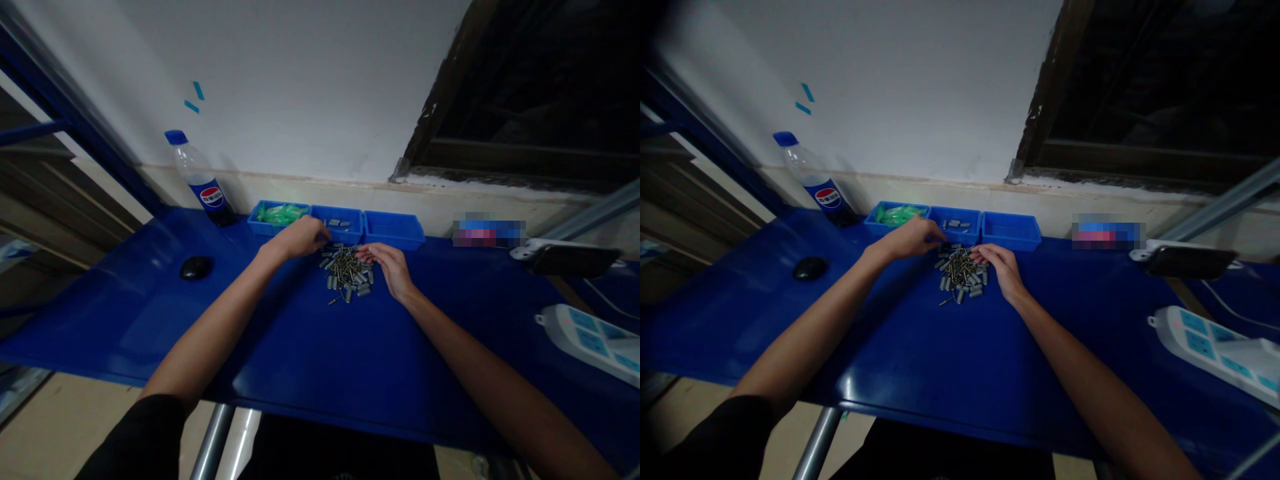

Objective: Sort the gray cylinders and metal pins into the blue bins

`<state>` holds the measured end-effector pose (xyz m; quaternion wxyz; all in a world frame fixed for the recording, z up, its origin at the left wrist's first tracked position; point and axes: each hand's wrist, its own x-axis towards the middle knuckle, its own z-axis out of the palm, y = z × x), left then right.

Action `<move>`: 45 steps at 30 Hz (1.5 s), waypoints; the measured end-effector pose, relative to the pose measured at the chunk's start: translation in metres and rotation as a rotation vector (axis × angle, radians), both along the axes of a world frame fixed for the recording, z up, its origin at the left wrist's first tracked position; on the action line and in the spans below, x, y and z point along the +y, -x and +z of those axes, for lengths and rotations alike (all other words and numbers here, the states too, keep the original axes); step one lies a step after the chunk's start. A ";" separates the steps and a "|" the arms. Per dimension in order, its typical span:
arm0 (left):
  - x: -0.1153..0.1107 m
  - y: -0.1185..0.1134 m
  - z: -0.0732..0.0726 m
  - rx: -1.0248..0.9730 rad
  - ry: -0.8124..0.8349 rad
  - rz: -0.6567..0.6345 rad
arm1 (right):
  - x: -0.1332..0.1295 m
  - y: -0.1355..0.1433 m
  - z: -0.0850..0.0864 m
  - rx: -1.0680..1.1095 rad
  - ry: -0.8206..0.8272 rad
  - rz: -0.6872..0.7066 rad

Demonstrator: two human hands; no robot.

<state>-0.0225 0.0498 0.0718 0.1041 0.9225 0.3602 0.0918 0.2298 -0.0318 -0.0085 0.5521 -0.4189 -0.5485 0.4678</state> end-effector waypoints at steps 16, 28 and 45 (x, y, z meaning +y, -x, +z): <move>-0.011 -0.006 -0.009 0.204 -0.089 0.148 | -0.001 0.000 0.002 -0.031 0.003 -0.014; -0.002 0.002 0.004 -0.130 0.056 0.018 | 0.000 0.000 0.000 -0.028 -0.002 -0.005; 0.002 -0.008 -0.008 -0.680 0.233 0.142 | 0.000 0.000 0.000 -0.045 0.001 -0.011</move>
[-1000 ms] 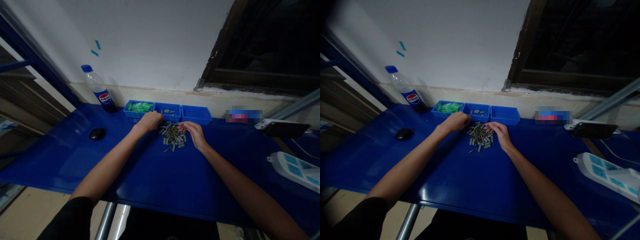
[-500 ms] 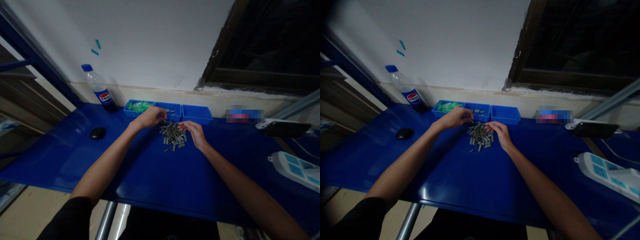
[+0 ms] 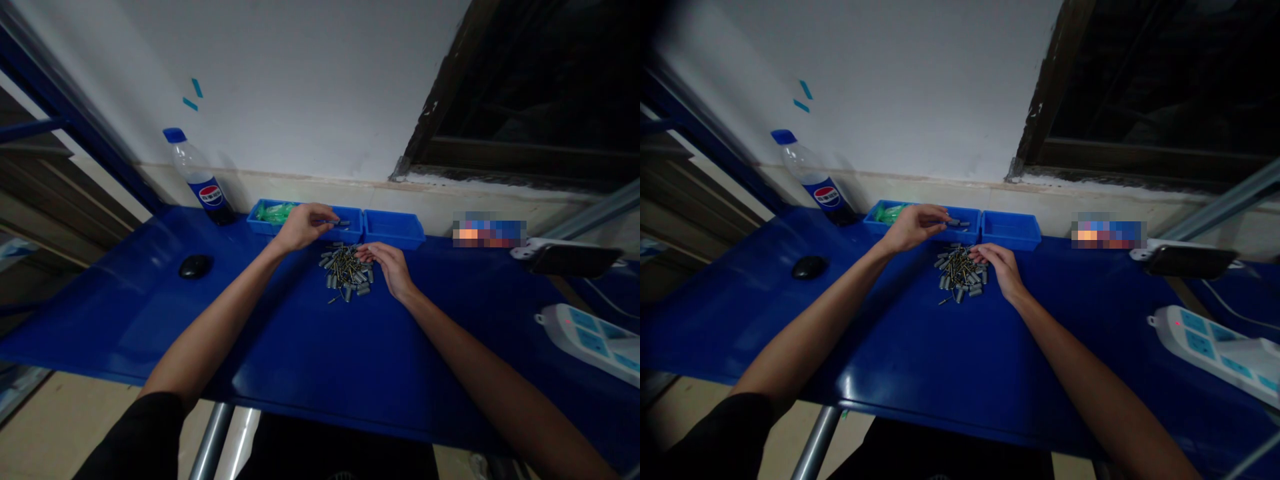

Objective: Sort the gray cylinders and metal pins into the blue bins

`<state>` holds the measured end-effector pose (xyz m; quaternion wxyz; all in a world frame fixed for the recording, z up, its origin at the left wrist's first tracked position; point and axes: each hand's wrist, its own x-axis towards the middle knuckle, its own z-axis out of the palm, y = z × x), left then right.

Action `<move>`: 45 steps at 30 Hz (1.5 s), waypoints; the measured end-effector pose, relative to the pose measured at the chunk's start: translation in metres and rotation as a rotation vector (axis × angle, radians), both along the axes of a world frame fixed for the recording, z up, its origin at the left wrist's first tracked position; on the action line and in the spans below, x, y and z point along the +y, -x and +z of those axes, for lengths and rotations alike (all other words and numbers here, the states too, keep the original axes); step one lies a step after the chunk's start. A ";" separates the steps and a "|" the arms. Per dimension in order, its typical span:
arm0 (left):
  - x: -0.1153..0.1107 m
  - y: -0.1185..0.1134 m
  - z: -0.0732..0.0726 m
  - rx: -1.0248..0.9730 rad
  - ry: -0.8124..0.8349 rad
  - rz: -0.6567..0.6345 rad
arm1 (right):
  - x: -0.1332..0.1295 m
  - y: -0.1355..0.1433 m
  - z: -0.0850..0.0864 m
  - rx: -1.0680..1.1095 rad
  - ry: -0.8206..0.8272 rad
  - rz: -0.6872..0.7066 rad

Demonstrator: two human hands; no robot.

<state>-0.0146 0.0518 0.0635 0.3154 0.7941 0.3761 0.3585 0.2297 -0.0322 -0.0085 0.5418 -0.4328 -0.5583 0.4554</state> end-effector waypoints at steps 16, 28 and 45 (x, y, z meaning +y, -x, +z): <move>-0.006 -0.001 -0.001 0.724 -0.159 -0.288 | 0.003 -0.001 -0.007 0.020 -0.078 -0.186; -0.010 0.000 -0.002 0.792 -0.165 -0.169 | -0.005 0.007 -0.006 -0.108 -0.157 -0.485; -0.013 -0.006 0.007 0.328 0.080 -0.350 | -0.005 0.011 -0.003 -0.073 -0.301 -0.402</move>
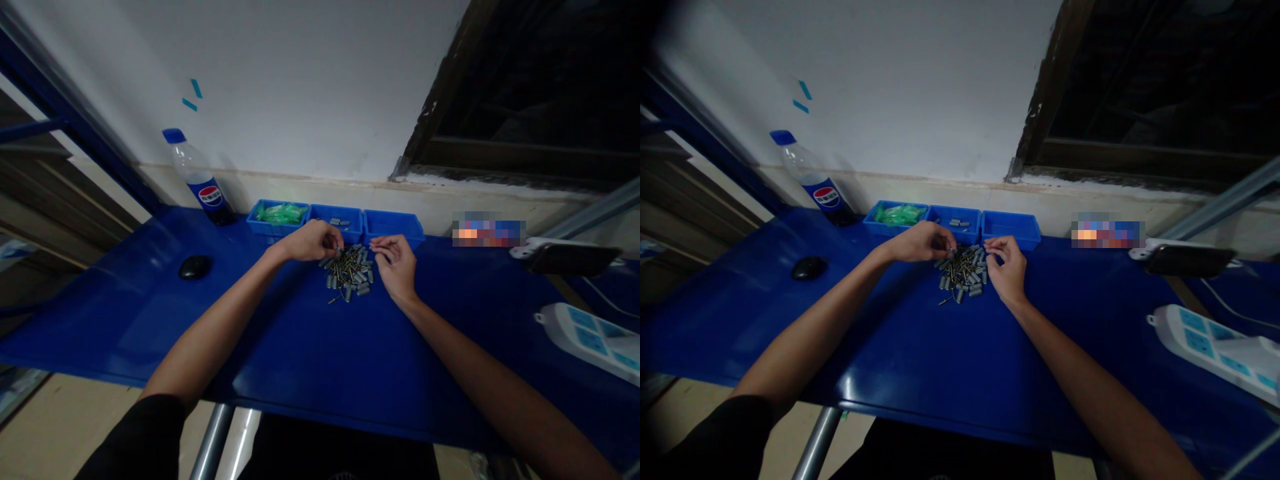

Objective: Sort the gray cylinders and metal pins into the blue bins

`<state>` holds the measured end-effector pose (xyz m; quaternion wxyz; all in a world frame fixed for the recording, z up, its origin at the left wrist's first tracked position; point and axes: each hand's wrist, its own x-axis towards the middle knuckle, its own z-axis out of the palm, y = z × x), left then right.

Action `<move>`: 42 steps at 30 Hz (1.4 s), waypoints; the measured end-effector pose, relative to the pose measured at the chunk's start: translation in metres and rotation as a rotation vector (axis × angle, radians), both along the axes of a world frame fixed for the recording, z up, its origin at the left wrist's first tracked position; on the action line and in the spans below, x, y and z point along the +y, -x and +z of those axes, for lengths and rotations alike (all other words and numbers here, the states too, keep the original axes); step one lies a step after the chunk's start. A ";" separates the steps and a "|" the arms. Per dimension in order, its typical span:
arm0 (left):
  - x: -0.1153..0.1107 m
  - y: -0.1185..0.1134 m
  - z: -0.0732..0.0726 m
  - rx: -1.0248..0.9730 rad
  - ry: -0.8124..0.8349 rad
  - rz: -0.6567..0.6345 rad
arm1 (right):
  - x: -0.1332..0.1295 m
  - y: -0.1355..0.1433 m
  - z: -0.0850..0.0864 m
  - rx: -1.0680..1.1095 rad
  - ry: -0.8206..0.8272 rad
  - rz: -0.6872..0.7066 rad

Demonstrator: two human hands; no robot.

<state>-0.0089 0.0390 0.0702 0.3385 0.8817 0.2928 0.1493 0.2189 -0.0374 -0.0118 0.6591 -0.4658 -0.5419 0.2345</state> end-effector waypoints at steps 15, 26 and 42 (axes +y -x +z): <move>0.006 0.001 -0.006 -0.281 0.525 0.092 | 0.001 -0.003 -0.004 -0.119 0.082 0.066; 0.009 0.000 -0.008 -0.553 0.332 0.466 | 0.003 -0.005 -0.003 -0.030 0.083 0.204; 0.000 0.004 -0.002 0.320 -0.121 0.016 | 0.004 -0.006 0.002 0.028 0.161 0.203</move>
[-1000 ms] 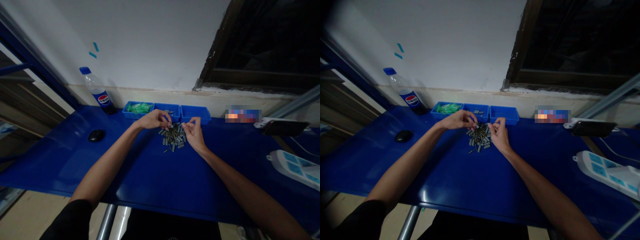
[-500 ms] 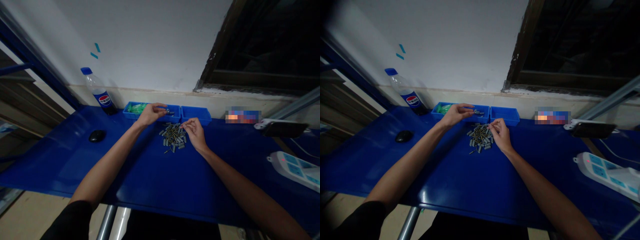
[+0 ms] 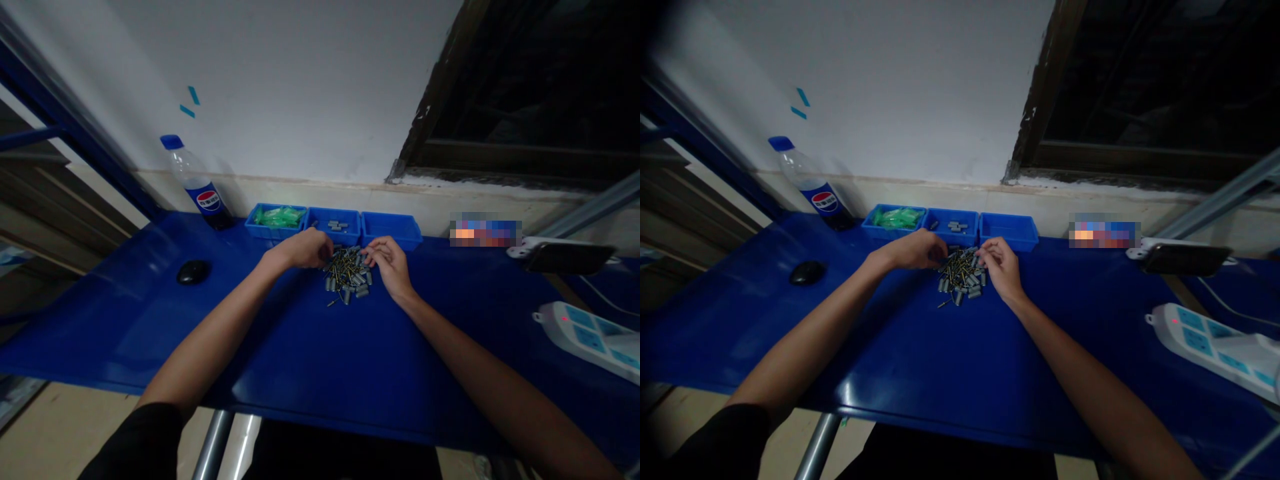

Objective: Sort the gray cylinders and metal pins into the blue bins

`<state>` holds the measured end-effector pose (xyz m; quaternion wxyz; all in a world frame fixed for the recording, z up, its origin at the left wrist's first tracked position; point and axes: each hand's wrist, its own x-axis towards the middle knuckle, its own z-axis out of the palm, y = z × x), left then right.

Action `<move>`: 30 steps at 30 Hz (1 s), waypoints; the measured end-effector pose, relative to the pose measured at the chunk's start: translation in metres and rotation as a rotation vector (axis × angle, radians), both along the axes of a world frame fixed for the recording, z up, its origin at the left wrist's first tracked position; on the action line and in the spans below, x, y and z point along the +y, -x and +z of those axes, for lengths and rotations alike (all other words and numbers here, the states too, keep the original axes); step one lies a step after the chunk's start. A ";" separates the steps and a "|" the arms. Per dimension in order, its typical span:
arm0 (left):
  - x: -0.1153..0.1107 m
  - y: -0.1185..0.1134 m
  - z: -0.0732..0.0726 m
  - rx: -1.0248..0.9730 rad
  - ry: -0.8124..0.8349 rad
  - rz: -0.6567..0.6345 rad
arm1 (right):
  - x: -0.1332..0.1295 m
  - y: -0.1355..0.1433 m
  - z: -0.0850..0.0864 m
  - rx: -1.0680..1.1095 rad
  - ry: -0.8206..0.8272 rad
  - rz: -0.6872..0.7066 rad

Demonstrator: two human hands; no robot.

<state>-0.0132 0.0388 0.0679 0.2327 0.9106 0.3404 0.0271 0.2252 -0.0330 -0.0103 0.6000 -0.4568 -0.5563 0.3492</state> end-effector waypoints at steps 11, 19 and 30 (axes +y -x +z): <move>-0.004 -0.005 -0.002 0.115 -0.068 0.033 | 0.001 0.000 0.001 0.008 0.013 0.038; -0.003 -0.003 0.001 0.059 -0.088 0.017 | 0.000 0.000 0.002 0.019 0.021 0.053; 0.004 -0.005 0.000 -0.470 0.131 0.210 | 0.000 0.000 0.003 0.013 0.027 0.042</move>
